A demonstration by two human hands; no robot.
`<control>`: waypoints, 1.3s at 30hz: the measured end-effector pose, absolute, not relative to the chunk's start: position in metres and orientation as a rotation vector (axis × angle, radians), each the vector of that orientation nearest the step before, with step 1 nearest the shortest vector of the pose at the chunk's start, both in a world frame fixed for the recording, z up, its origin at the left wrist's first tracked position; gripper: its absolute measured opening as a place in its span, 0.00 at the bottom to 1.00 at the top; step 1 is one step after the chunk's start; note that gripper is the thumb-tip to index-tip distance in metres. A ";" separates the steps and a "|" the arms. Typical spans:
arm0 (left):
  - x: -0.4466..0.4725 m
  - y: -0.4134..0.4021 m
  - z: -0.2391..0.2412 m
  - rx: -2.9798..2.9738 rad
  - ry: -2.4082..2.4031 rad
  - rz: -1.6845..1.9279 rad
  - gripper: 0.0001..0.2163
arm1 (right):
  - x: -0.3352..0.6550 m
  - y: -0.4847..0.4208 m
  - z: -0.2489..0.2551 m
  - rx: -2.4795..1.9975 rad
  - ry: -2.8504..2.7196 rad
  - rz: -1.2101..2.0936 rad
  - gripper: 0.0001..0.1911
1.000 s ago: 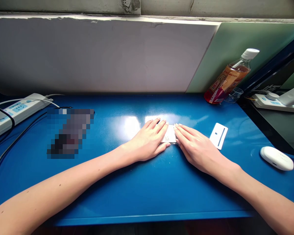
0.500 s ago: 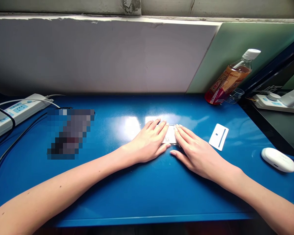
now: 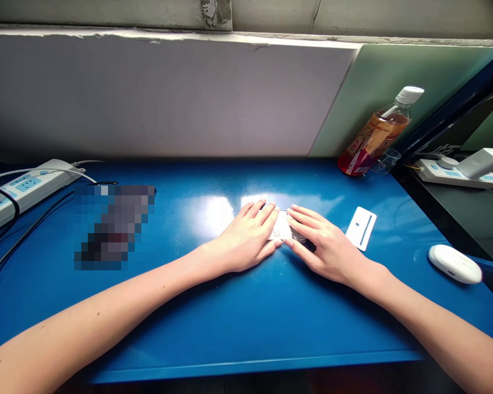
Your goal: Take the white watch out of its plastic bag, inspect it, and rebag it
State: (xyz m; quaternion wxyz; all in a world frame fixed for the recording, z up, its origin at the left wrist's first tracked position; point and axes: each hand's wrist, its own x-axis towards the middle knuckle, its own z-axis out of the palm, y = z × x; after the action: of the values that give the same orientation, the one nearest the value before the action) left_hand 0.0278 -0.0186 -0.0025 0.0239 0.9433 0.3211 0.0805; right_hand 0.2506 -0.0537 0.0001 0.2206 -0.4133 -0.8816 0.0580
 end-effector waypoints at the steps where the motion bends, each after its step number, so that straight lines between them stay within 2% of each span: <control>1: 0.027 -0.018 -0.003 2.918 0.984 0.258 0.29 | 0.252 -0.051 -0.001 -1.131 -2.401 0.180 0.16; 5: 0.025 -0.017 -0.004 2.904 0.952 0.281 0.29 | 0.258 -0.039 -0.005 -1.135 -2.300 0.193 0.14; 11: 0.023 -0.017 -0.001 2.811 0.842 0.381 0.26 | 0.269 -0.030 -0.008 -1.132 -2.303 0.132 0.20; 18: 0.021 -0.016 0.000 2.730 0.695 0.488 0.26 | 0.272 -0.027 -0.003 -1.026 -2.280 0.092 0.11; 25: 0.018 -0.015 0.001 2.664 0.637 0.714 0.26 | 0.283 -0.022 0.006 -0.978 -2.259 -0.029 0.09; 28: 0.016 -0.015 0.002 2.650 0.621 0.858 0.25 | 0.284 -0.023 0.012 -0.941 -2.206 0.054 0.09; 35: 0.016 -0.018 0.013 2.581 0.501 1.222 0.22 | 0.276 -0.032 0.028 -0.913 -1.931 0.526 0.06; 39: 0.017 -0.022 0.020 2.546 0.456 1.318 0.22 | 0.271 -0.035 0.037 -1.015 -1.694 0.670 0.10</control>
State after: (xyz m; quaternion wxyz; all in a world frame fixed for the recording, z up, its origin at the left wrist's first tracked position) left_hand 0.0173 -0.0216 0.0202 0.1189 0.8708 0.1560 0.4509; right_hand 0.2707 -0.0353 0.0367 0.5041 -0.4203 -0.7016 0.2775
